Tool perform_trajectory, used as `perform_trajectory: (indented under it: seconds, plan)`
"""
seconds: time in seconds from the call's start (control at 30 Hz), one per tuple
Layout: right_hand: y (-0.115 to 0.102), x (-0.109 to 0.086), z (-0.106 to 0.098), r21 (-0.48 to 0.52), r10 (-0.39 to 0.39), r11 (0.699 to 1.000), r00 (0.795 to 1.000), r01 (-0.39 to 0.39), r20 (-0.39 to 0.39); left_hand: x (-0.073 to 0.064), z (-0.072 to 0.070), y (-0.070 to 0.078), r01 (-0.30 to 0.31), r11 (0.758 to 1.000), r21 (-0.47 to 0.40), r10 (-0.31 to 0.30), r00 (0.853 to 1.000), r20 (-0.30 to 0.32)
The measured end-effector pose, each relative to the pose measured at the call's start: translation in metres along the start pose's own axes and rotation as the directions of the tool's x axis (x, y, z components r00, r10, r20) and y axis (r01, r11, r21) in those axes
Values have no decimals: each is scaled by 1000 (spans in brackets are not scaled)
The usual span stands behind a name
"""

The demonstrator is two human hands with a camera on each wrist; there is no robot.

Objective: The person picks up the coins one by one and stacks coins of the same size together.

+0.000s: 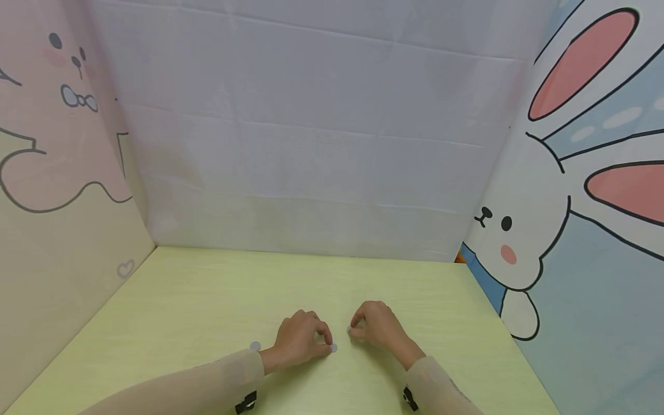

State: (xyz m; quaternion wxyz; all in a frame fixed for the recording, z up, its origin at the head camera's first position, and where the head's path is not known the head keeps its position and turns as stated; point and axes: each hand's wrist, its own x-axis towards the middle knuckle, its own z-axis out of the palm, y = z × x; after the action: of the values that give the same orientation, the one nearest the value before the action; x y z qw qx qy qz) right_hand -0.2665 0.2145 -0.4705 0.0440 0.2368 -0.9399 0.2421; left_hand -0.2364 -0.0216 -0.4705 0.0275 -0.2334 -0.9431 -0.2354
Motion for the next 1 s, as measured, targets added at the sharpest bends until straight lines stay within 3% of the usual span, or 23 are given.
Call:
perform_trajectory:
  seconds: [1.0]
  plan:
    - [0, -8, 2, -7, -49, 999, 999, 49, -3, 2, 9, -5, -1, 1000, 3, 1, 1000, -18]
